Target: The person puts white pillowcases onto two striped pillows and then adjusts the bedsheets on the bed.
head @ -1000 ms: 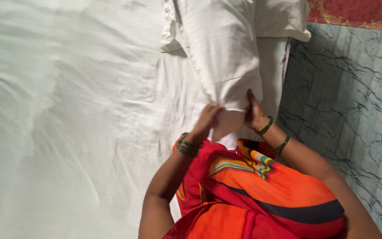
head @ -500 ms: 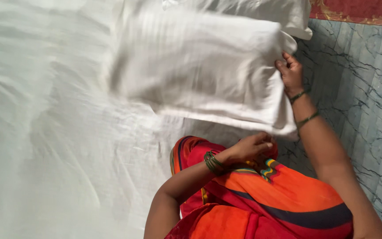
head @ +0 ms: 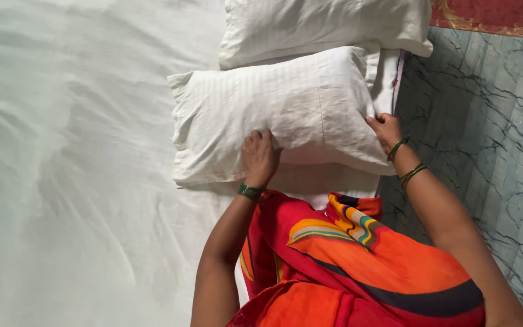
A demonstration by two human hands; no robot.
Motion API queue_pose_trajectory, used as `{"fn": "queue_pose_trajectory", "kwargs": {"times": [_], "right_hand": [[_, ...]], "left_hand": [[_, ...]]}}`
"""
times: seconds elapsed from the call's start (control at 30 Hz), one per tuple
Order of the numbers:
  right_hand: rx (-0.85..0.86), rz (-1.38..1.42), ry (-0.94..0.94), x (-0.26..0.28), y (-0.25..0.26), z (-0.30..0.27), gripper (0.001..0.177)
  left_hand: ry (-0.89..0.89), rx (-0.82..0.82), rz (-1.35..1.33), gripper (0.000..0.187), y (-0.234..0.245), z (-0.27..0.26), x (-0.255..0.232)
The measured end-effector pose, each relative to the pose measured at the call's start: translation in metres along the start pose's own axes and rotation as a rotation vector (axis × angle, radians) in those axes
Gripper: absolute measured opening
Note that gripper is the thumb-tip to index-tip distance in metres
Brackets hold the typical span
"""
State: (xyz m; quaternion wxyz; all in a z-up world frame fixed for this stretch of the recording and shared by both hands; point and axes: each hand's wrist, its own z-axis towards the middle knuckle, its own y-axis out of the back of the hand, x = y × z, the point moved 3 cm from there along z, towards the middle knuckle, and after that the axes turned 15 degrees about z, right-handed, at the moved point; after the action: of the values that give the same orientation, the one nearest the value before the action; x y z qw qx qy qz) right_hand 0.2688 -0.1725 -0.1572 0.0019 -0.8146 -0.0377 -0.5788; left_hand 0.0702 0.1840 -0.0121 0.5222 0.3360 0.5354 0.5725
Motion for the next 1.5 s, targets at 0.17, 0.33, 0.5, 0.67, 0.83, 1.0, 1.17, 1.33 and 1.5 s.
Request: {"fn": "queue_pose_trajectory", "kwargs": {"times": [0.17, 0.33, 0.5, 0.67, 0.83, 1.0, 1.17, 1.33, 1.5], "right_hand": [[-0.002, -0.078, 0.184, 0.032, 0.002, -0.008, 0.014], [-0.091, -0.197, 0.463, 0.049, 0.043, -0.022, 0.011], [-0.325, -0.126, 0.444, 0.024, 0.038, -0.009, 0.008], [-0.244, -0.514, 0.758, 0.086, -0.014, -0.011, 0.046], [0.167, -0.802, 0.95, 0.127, -0.152, -0.058, 0.081], [0.359, -0.974, 0.75, 0.104, -0.184, -0.075, 0.084], [0.187, -1.034, 0.635, 0.076, -0.138, -0.05, 0.09], [0.01, -0.859, 0.345, 0.059, -0.095, -0.032, 0.101], [0.03, -0.853, 0.144, 0.053, -0.077, -0.035, 0.1]], "left_hand": [[0.054, 0.101, 0.05, 0.009, -0.048, -0.001, 0.014], [-0.008, 0.251, -0.28, 0.013, -0.035, -0.001, 0.011], [-0.194, 0.318, -0.245, 0.014, -0.013, -0.014, -0.018], [-0.13, 0.124, -0.208, 0.021, 0.008, 0.016, -0.018], [-0.045, -0.061, -0.078, 0.052, 0.015, 0.077, -0.02], [0.082, 0.173, 0.055, 0.076, -0.041, 0.092, 0.023], [0.202, 0.25, 0.217, 0.09, -0.079, 0.051, 0.1], [0.367, 0.353, 0.134, 0.091, -0.08, 0.038, 0.119], [0.319, 0.409, 0.104, 0.109, -0.07, 0.039, 0.118]]}}
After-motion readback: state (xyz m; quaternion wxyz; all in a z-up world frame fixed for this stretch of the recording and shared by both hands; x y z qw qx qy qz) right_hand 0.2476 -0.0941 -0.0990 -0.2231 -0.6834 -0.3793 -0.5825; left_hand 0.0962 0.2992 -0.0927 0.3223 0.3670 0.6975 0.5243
